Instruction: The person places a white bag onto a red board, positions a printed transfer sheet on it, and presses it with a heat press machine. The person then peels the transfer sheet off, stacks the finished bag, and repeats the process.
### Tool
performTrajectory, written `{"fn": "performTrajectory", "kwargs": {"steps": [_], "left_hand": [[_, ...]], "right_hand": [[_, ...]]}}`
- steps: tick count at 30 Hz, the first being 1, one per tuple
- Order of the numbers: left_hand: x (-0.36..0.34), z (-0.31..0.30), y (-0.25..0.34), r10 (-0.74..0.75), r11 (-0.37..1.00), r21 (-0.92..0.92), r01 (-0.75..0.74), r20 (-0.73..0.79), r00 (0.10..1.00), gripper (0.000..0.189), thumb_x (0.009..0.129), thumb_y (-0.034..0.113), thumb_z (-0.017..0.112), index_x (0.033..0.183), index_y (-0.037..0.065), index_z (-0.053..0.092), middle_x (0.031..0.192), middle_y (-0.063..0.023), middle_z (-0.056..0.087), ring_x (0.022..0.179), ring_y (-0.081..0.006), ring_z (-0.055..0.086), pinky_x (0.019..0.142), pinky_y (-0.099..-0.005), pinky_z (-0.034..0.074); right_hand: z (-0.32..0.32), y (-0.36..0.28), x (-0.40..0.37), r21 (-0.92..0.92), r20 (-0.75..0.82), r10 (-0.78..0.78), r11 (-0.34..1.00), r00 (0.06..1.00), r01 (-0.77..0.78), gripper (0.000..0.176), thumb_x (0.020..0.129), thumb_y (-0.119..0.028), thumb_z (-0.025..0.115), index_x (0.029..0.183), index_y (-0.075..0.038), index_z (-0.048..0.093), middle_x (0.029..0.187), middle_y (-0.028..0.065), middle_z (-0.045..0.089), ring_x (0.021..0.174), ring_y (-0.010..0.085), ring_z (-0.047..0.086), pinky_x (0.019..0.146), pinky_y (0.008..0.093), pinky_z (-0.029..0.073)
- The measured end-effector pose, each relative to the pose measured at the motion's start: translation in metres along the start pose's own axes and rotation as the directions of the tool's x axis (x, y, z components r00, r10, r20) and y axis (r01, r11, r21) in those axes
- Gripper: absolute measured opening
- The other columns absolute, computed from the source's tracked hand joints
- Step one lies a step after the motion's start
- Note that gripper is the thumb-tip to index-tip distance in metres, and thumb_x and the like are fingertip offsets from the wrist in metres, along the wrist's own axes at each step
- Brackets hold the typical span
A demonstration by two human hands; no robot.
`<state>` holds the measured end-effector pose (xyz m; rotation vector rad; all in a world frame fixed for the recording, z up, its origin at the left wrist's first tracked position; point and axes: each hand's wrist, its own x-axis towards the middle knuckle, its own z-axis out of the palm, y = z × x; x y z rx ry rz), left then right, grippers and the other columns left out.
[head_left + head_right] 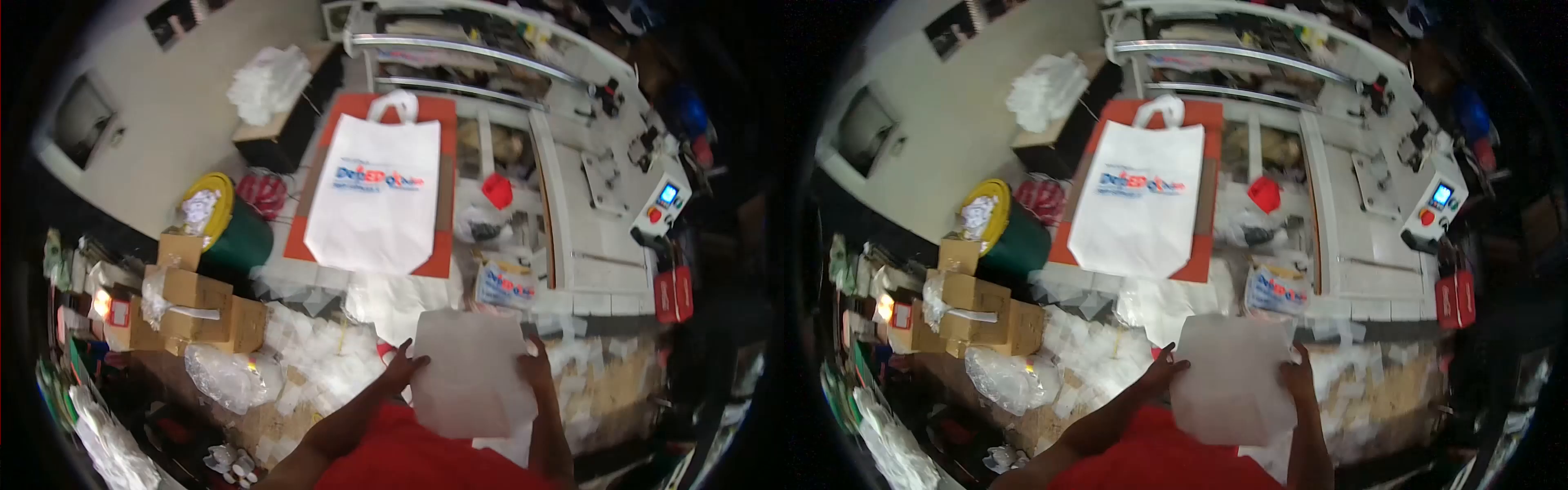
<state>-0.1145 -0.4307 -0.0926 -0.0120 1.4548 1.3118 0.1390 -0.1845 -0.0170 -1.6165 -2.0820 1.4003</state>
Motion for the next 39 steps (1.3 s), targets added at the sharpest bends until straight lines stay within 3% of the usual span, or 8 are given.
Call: {"fn": "performTrajectory", "kwargs": {"steps": [4,8,12,13,19,24,27,39], "left_hand": [[-0.056,0.013,0.11,0.659,0.644,0.439,-0.626,0.097,0.746,0.049,0.089,0.015,0.068,0.134,0.011,0.048,0.091,-0.0108,0.068,0.087,-0.0229,0.065,0.077,-0.0355,0.054],[-0.145,0.035,0.264,0.907,0.292,0.357,-0.887,0.189,0.375,0.061,0.092,0.007,0.062,0.147,0.01,0.037,0.136,-0.0103,0.052,0.112,-0.0183,0.056,0.092,-0.0279,0.047],[-0.172,0.018,0.383,0.983,-0.085,0.59,-0.803,0.18,0.028,0.039,0.088,0.005,0.061,0.127,0.008,0.059,0.123,-0.0182,0.063,0.116,-0.0306,0.06,0.098,-0.0356,0.046],[-0.182,0.01,0.42,0.97,0.091,0.73,-0.677,0.088,0.226,0.032,0.089,0.008,0.06,0.121,0.007,0.062,0.111,-0.0193,0.067,0.106,-0.0323,0.064,0.092,-0.0386,0.048],[-0.239,-0.043,0.535,0.641,-0.693,0.473,-0.544,0.058,-0.766,0.04,0.092,-0.003,0.041,0.131,-0.006,0.051,0.114,-0.011,0.064,0.071,-0.0112,0.051,0.063,-0.0227,0.042],[-0.064,-0.113,0.528,0.917,-0.334,0.843,-0.421,0.188,-0.352,0.037,0.087,-0.002,0.048,0.118,0.009,0.067,0.078,-0.0175,0.058,0.073,-0.0312,0.054,0.069,-0.0416,0.047],[0.096,-0.173,0.413,0.896,0.104,0.961,-0.255,0.021,0.444,0.04,0.09,0.012,0.05,0.129,0.015,0.06,0.102,-0.0176,0.06,0.091,-0.0381,0.062,0.084,-0.0481,0.052],[0.113,-0.182,0.355,0.867,0.116,0.985,-0.125,-0.039,0.497,0.044,0.09,0.018,0.053,0.133,0.023,0.056,0.103,-0.0137,0.056,0.08,-0.0366,0.065,0.067,-0.0482,0.055]], "right_hand": [[-0.042,-0.048,-0.024,0.048,-0.1,-0.294,0.953,0.95,0.3,0.035,0.085,-0.004,0.058,0.12,-0.008,0.057,0.074,-0.001,0.058,0.062,0.007,0.049,0.054,0.0251,0.042],[-0.066,-0.216,-0.063,0.386,-0.338,-0.445,0.738,0.829,0.553,0.014,0.097,-0.011,0.054,0.106,-0.004,0.061,0.097,-0.0006,0.058,0.085,0.007,0.05,0.077,0.0216,0.041],[-0.072,-0.326,0.006,0.143,-0.405,-0.682,0.61,0.609,0.779,0.02,0.098,-0.019,0.057,0.108,-0.002,0.06,0.093,0.0003,0.06,0.086,0.0082,0.052,0.077,0.0232,0.044],[-0.073,-0.365,0.017,0.059,-0.431,-0.669,0.649,0.605,0.759,0.024,0.098,-0.024,0.058,0.107,-0.001,0.062,0.095,0.002,0.062,0.086,0.0082,0.052,0.077,0.0239,0.044],[-0.064,-0.555,-0.045,-0.229,-0.772,-0.566,-0.177,-0.289,0.957,0.024,0.098,-0.019,0.059,0.113,0.0,0.064,0.103,0.0073,0.068,0.09,0.011,0.06,0.081,0.0225,0.047],[0.053,-0.529,0.098,-0.359,-0.658,-0.752,0.354,0.034,0.864,0.021,0.095,-0.016,0.058,0.11,-0.007,0.071,0.093,0.0143,0.073,0.077,0.0241,0.07,0.066,0.0351,0.053],[0.16,-0.402,0.219,-0.444,-0.207,-0.663,0.719,0.719,0.535,0.02,0.092,-0.016,0.055,0.101,-0.008,0.07,0.092,0.0219,0.068,0.083,0.0411,0.066,0.071,0.0446,0.053],[0.226,-0.33,0.203,-0.591,-0.36,-0.706,0.678,0.61,0.437,0.021,0.089,-0.016,0.061,0.109,-0.019,0.068,0.095,0.01,0.053,0.093,0.0318,0.053,0.08,0.0464,0.045]]}}
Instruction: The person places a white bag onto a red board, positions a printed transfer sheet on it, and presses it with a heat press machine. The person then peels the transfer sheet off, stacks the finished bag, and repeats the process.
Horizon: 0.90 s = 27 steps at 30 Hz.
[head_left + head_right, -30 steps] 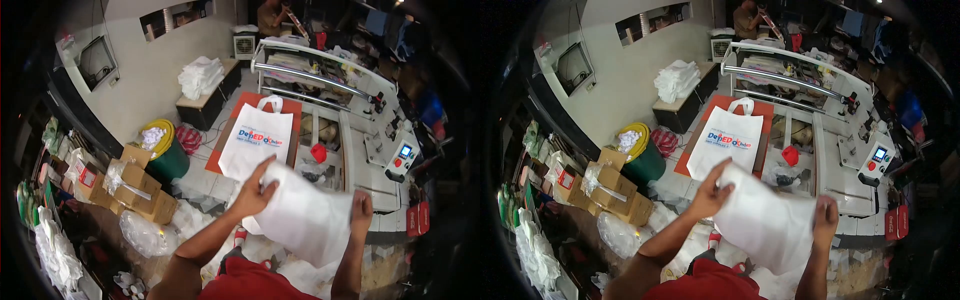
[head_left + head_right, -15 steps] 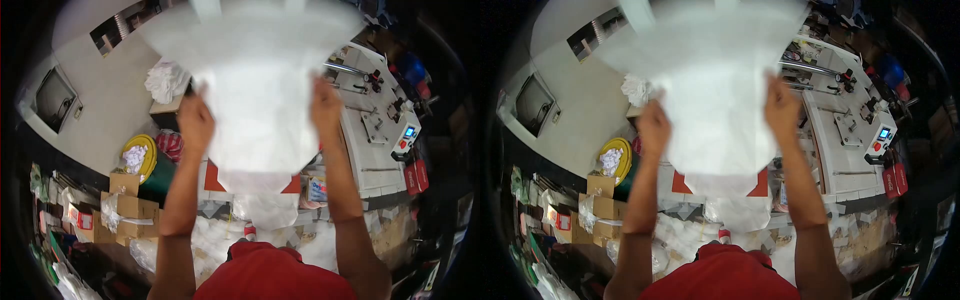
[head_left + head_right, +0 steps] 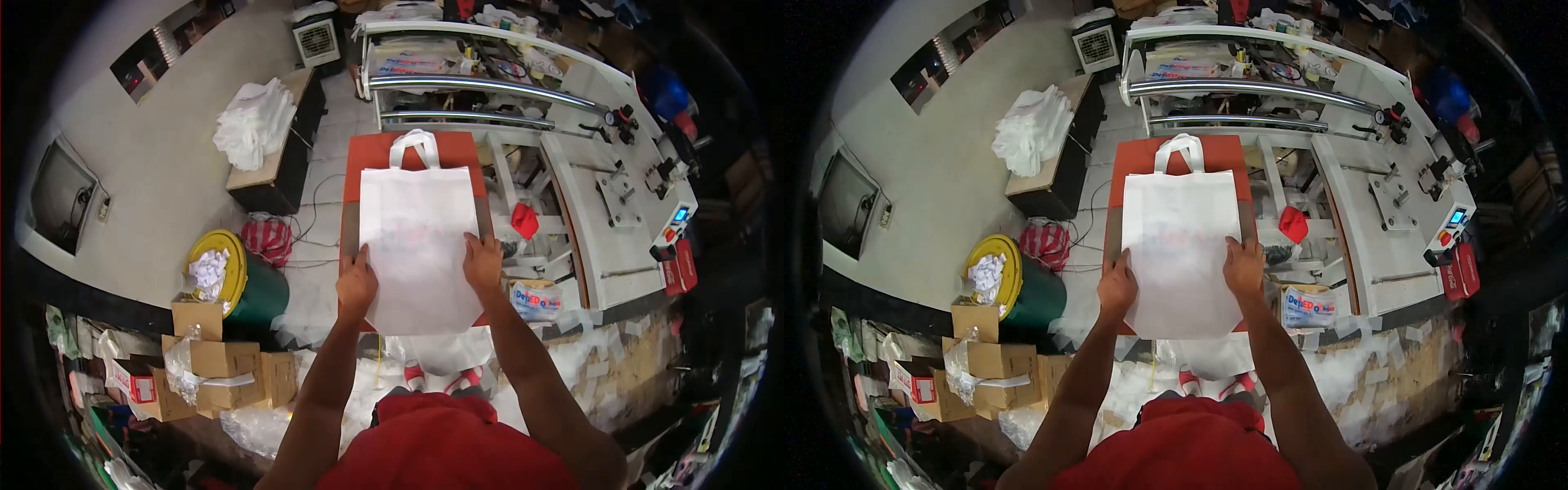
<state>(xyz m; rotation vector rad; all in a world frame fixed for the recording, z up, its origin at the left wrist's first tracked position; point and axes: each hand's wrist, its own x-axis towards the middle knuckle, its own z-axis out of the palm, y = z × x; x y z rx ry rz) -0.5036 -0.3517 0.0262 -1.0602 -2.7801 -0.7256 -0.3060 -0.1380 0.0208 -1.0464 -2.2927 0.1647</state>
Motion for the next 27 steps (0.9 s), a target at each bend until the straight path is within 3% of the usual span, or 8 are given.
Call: {"fn": "performTrajectory", "kwargs": {"steps": [10,13,17,21,22,23,26,27], "left_hand": [[0.005,0.002,-0.002,-0.037,0.999,-0.016,0.038,0.01,0.999,0.046,0.09,0.019,0.052,0.136,0.024,0.053,0.114,-0.0216,0.056,0.089,-0.0426,0.063,0.074,-0.0507,0.054],[0.0,0.018,-0.03,-0.04,0.992,-0.119,0.033,-0.053,0.998,0.045,0.091,0.018,0.052,0.135,0.009,0.051,0.109,-0.0293,0.057,0.096,-0.0464,0.058,0.085,-0.0506,0.05],[-0.055,-0.011,-0.056,-0.186,0.935,-0.344,0.088,-0.264,0.946,0.035,0.089,0.009,0.05,0.122,-0.004,0.053,0.115,-0.0226,0.057,0.104,-0.0393,0.056,0.094,-0.0455,0.044],[-0.197,0.015,-0.152,-0.407,0.891,0.105,0.442,-0.246,0.88,0.034,0.092,0.012,0.048,0.121,-0.006,0.048,0.118,-0.0277,0.054,0.11,-0.0435,0.053,0.095,-0.0482,0.043],[-0.276,0.056,-0.266,-0.155,0.889,0.415,0.197,-0.133,0.979,0.031,0.09,0.01,0.05,0.117,-0.005,0.049,0.112,-0.0283,0.055,0.105,-0.0457,0.054,0.09,-0.0503,0.044],[-0.288,0.025,-0.184,-0.452,0.872,0.209,0.442,-0.001,0.892,0.03,0.088,0.009,0.051,0.114,-0.005,0.049,0.107,-0.029,0.054,0.101,-0.0466,0.054,0.088,-0.0521,0.044],[-0.388,0.014,-0.147,-0.353,0.913,0.358,0.196,0.447,0.822,0.024,0.08,0.011,0.059,0.102,0.0,0.057,0.084,-0.0215,0.062,0.086,-0.0389,0.061,0.08,-0.0475,0.048],[-0.405,0.012,-0.136,-0.44,0.889,0.398,0.227,0.605,0.663,0.025,0.078,0.014,0.061,0.099,0.001,0.06,0.082,-0.0207,0.064,0.083,-0.0382,0.063,0.078,-0.0474,0.05]], "right_hand": [[0.0,0.006,0.005,0.053,-0.017,0.011,0.999,1.0,-0.01,0.022,0.089,-0.015,0.061,0.11,-0.018,0.068,0.1,0.0116,0.053,0.091,0.0316,0.053,0.078,0.0445,0.045],[-0.017,0.033,0.002,0.433,-0.159,0.166,0.898,0.973,-0.083,0.018,0.091,-0.014,0.059,0.107,-0.008,0.067,0.088,0.0144,0.056,0.081,0.0328,0.054,0.073,0.0427,0.046],[-0.021,0.17,-0.1,0.359,-0.069,0.395,0.867,0.916,-0.346,0.014,0.089,-0.008,0.056,0.098,-0.001,0.065,0.089,0.0198,0.063,0.081,0.0374,0.061,0.076,0.0451,0.049],[0.006,0.318,-0.208,0.045,0.331,0.489,0.846,0.807,-0.531,0.015,0.082,-0.007,0.062,0.096,-0.001,0.065,0.098,0.0227,0.066,0.088,0.0399,0.064,0.079,0.0477,0.051],[0.02,0.345,-0.214,0.042,0.349,0.492,0.842,0.798,-0.538,0.015,0.082,-0.007,0.062,0.096,-0.001,0.065,0.098,0.0227,0.066,0.088,0.0399,0.064,0.079,0.0477,0.051],[0.039,0.373,-0.218,-0.03,0.419,0.421,0.892,0.805,-0.451,0.019,0.081,-0.01,0.065,0.098,-0.001,0.065,0.101,0.0221,0.066,0.092,0.039,0.064,0.082,0.047,0.051],[0.099,0.43,-0.213,-0.036,0.507,0.282,0.951,0.814,-0.307,0.043,0.073,-0.02,0.078,0.111,-0.004,0.064,0.11,0.0175,0.064,0.105,0.0361,0.06,0.093,0.0449,0.047],[0.116,0.438,-0.208,-0.005,0.49,0.224,0.967,0.843,-0.254,0.05,0.07,-0.021,0.08,0.114,-0.005,0.061,0.109,0.0149,0.064,0.105,0.0361,0.059,0.092,0.046,0.046]]}}
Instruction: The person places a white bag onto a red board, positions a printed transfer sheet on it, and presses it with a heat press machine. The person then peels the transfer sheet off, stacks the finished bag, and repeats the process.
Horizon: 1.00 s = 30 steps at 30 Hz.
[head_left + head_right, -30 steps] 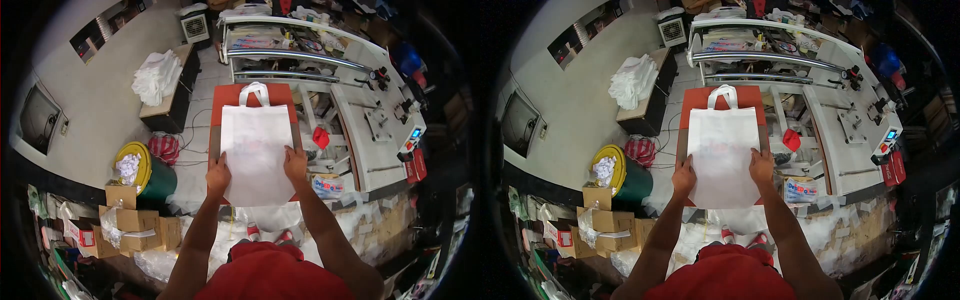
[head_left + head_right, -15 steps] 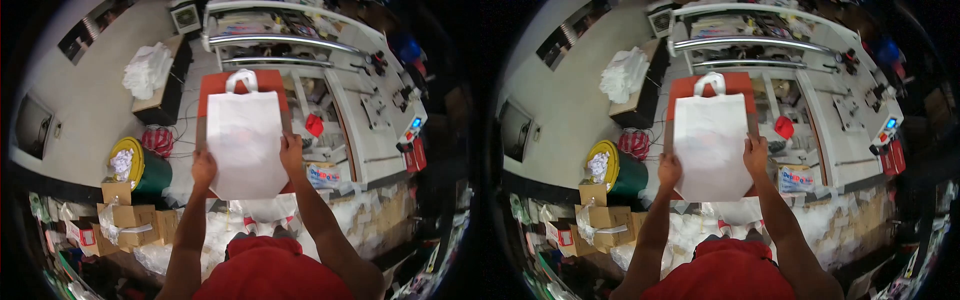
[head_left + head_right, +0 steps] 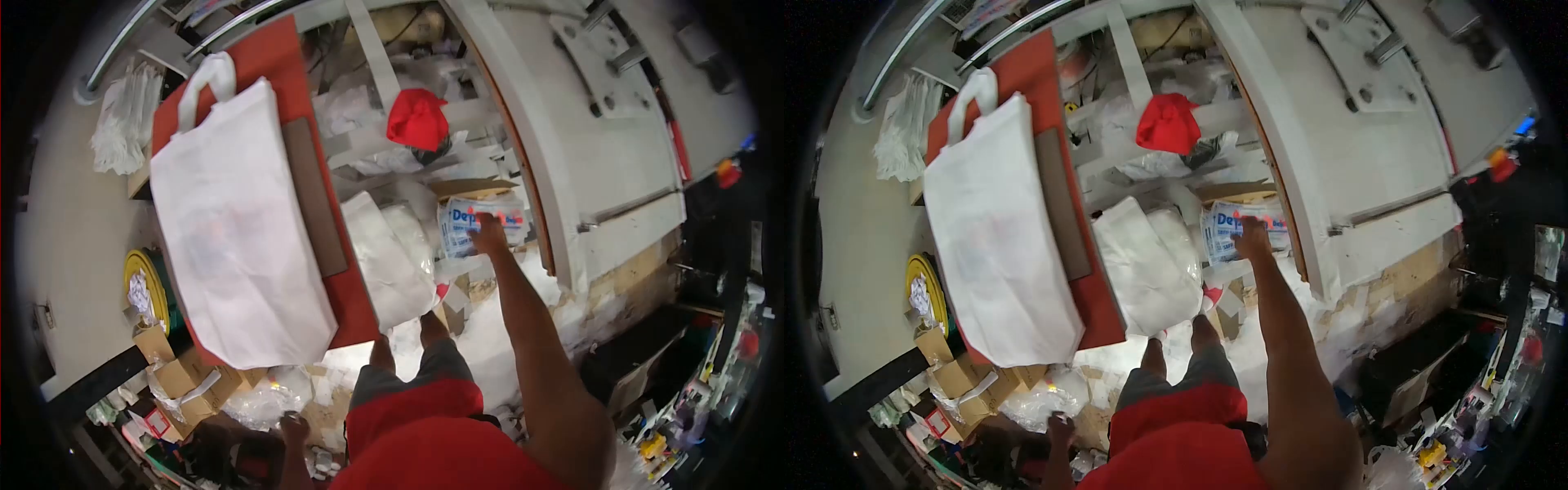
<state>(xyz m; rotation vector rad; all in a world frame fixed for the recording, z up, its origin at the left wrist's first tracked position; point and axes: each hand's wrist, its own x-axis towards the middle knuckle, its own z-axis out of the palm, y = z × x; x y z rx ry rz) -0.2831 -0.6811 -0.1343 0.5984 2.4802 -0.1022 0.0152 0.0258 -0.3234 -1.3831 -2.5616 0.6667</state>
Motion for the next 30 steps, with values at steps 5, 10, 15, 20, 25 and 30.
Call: {"fn": "performTrajectory", "kwargs": {"steps": [5,10,15,20,25,30], "left_hand": [[-0.042,0.055,0.025,-0.017,0.997,-0.068,0.049,0.414,0.91,0.035,0.075,0.029,0.07,0.099,0.005,0.065,0.09,-0.0168,0.071,0.086,-0.0338,0.069,0.081,-0.043,0.054],[-0.025,0.009,0.141,-0.042,0.976,-0.168,0.139,0.48,0.876,0.036,0.081,0.032,0.068,0.108,0.008,0.065,0.096,-0.0156,0.07,0.091,-0.0308,0.069,0.081,-0.0397,0.054],[0.01,-0.004,0.203,0.028,0.959,-0.258,0.115,0.492,0.87,0.04,0.083,0.026,0.068,0.114,0.003,0.06,0.097,-0.0162,0.07,0.09,-0.0289,0.07,0.08,-0.039,0.055],[0.032,-0.007,0.231,0.185,0.917,-0.398,0.021,0.473,0.862,0.038,0.086,0.024,0.066,0.117,0.002,0.059,0.095,-0.0153,0.07,0.085,-0.0257,0.07,0.077,-0.0359,0.056],[0.026,-0.014,0.213,0.181,0.919,-0.392,0.038,0.504,0.844,0.038,0.087,0.024,0.065,0.117,0.001,0.058,0.1,-0.0154,0.068,0.086,-0.0248,0.069,0.076,-0.0353,0.056],[0.026,-0.002,0.197,0.336,0.906,-0.39,-0.164,0.428,0.839,0.036,0.086,0.02,0.065,0.118,0.002,0.059,0.103,-0.0152,0.067,0.092,-0.0271,0.068,0.082,-0.0367,0.055]], "right_hand": [[0.001,-0.013,0.05,-0.27,0.191,0.122,0.96,0.974,-0.067,0.069,0.067,-0.021,0.083,0.129,-0.014,0.054,0.124,0.011,0.058,0.12,0.0353,0.051,0.099,0.0503,0.043],[-0.006,0.014,0.064,-0.243,0.31,0.051,0.97,0.949,0.027,0.054,0.071,-0.025,0.08,0.118,-0.013,0.056,0.124,0.0123,0.053,0.118,0.0328,0.05,0.092,0.0538,0.045],[-0.011,0.043,0.061,0.023,0.432,0.018,0.999,0.902,-0.03,0.066,0.064,-0.028,0.085,0.121,-0.012,0.057,0.126,0.0127,0.053,0.117,0.0319,0.051,0.095,0.0558,0.042],[-0.017,0.006,0.049,-0.348,0.316,0.125,0.937,0.941,-0.007,0.092,0.055,-0.036,0.089,0.135,-0.011,0.05,0.134,0.0104,0.049,0.126,0.0315,0.045,0.098,0.0605,0.039],[-0.02,0.015,0.061,-0.29,0.208,0.071,0.957,0.976,-0.008,0.035,0.076,-0.024,0.076,0.107,-0.014,0.065,0.109,0.0096,0.064,0.11,0.0316,0.056,0.1,0.0506,0.037],[-0.058,-0.003,0.049,-0.135,-0.04,-0.091,0.987,0.995,0.085,0.01,0.083,-0.019,0.067,0.09,-0.012,0.068,0.086,0.0116,0.068,0.09,0.0335,0.064,0.092,0.0474,0.043]]}}
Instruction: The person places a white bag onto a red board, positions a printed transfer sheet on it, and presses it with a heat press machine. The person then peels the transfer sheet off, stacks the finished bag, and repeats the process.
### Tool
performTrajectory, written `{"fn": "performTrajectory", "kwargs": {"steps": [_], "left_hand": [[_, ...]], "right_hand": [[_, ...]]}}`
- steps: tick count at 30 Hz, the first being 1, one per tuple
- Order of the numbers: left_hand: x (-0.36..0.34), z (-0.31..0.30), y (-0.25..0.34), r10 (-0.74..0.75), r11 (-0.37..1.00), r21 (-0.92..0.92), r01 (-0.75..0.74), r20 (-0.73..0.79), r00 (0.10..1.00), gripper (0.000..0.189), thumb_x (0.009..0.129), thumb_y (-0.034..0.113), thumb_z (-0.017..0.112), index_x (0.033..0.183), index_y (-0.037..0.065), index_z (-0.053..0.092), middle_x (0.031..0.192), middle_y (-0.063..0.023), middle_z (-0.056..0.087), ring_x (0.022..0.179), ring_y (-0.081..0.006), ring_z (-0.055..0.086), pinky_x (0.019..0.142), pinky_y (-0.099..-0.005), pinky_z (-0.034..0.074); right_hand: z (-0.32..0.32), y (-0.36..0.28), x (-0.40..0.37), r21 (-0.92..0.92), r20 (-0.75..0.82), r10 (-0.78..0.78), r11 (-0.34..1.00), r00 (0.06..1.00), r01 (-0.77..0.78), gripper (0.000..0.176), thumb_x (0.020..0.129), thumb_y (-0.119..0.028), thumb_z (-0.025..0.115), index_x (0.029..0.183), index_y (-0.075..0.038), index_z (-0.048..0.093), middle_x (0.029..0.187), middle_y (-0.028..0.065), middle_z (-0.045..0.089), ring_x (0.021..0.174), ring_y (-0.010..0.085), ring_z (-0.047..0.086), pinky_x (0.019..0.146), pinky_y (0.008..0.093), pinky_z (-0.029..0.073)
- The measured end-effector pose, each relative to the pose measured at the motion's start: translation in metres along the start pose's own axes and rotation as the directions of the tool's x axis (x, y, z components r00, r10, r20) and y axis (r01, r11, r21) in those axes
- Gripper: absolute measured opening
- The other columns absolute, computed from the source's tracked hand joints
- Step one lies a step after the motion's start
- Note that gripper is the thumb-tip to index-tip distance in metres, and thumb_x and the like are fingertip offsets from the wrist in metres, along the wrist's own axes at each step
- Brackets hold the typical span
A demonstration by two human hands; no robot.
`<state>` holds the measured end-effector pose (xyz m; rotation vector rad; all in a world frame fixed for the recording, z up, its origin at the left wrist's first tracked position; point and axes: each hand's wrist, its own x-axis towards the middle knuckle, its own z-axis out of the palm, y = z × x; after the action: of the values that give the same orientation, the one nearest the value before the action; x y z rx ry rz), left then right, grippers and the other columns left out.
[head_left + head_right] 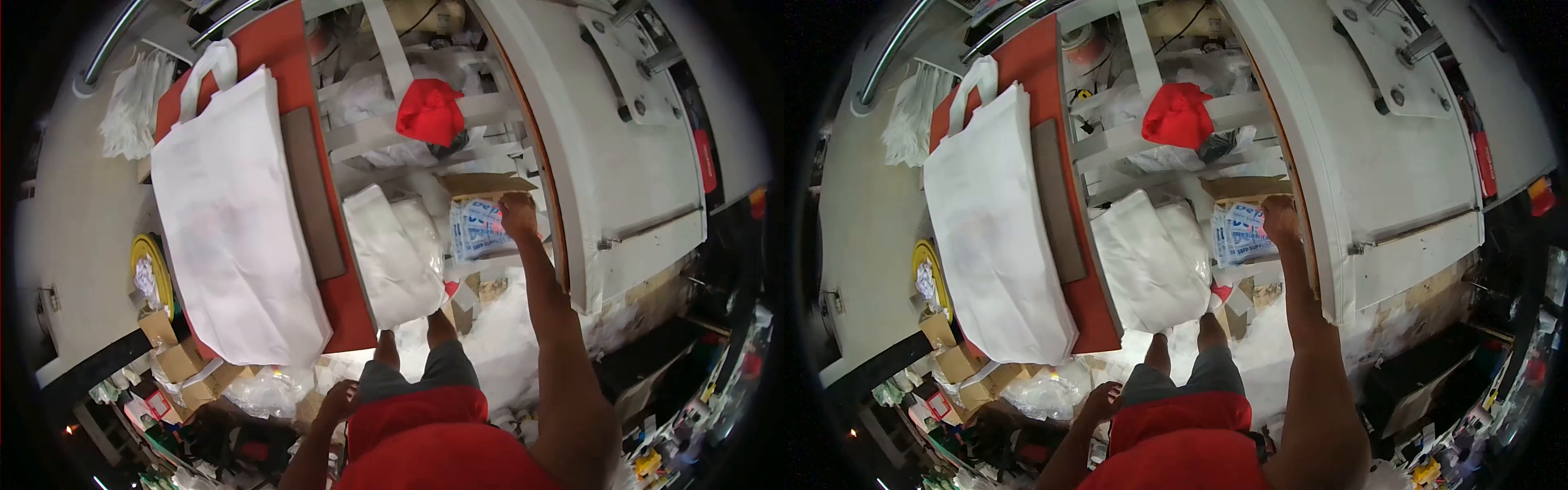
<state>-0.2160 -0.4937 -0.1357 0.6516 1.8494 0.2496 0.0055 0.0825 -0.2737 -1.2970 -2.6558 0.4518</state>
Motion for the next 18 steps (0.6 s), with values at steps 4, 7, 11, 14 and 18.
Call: {"fn": "performTrajectory", "kwargs": {"steps": [4,7,11,14,18], "left_hand": [[0.008,-0.016,0.069,0.519,0.848,0.113,-0.517,0.022,0.855,0.036,0.086,0.016,0.065,0.119,0.003,0.059,0.11,-0.0182,0.064,0.1,-0.0343,0.063,0.088,-0.0407,0.051],[-0.017,-0.051,0.191,0.468,0.883,0.027,-0.468,-0.022,0.883,0.042,0.083,0.017,0.069,0.122,0.006,0.059,0.112,-0.0187,0.061,0.109,-0.0364,0.058,0.091,-0.0431,0.048],[-0.07,-0.128,0.295,0.744,0.664,0.175,-0.727,-0.248,0.621,0.054,0.081,0.016,0.071,0.131,0.007,0.053,0.124,-0.0192,0.055,0.109,-0.0325,0.06,0.09,-0.0437,0.05],[-0.067,-0.172,0.277,0.715,0.657,-0.042,-0.753,-0.279,0.641,0.055,0.083,0.012,0.068,0.134,0.006,0.05,0.117,-0.0193,0.058,0.099,-0.0283,0.064,0.086,-0.041,0.052],[-0.034,-0.27,0.218,0.551,0.676,-0.077,-0.733,-0.608,0.572,0.042,0.084,0.007,0.066,0.124,0.006,0.054,0.077,-0.0132,0.064,0.066,-0.0237,0.065,0.065,-0.0346,0.053]], "right_hand": [[-0.051,-0.043,-0.062,0.164,0.068,0.038,0.985,0.997,-0.049,0.018,0.09,-0.017,0.056,0.096,-0.009,0.07,0.096,0.0165,0.069,0.088,0.038,0.065,0.077,0.0453,0.053],[-0.167,-0.14,-0.113,0.234,0.311,-0.041,0.972,0.949,-0.034,0.019,0.088,-0.014,0.056,0.098,-0.006,0.07,0.096,0.0171,0.069,0.09,0.0364,0.066,0.08,0.0432,0.053],[-0.302,-0.254,-0.13,0.575,0.369,-0.094,0.805,0.925,-0.148,0.014,0.083,0.0,0.065,0.094,-0.004,0.073,0.09,0.0129,0.071,0.082,0.0238,0.07,0.074,0.0333,0.054],[-0.337,-0.313,-0.116,0.596,0.333,-0.128,0.797,0.934,-0.103,0.021,0.081,0.002,0.068,0.102,-0.001,0.068,0.084,0.011,0.07,0.08,0.0209,0.069,0.072,0.0307,0.054],[-0.337,-0.374,-0.073,0.478,-0.23,-0.187,0.833,0.955,0.278,0.048,0.078,-0.006,0.076,0.122,-0.002,0.058,0.099,0.0143,0.067,0.09,0.0268,0.067,0.08,0.0373,0.053]]}}
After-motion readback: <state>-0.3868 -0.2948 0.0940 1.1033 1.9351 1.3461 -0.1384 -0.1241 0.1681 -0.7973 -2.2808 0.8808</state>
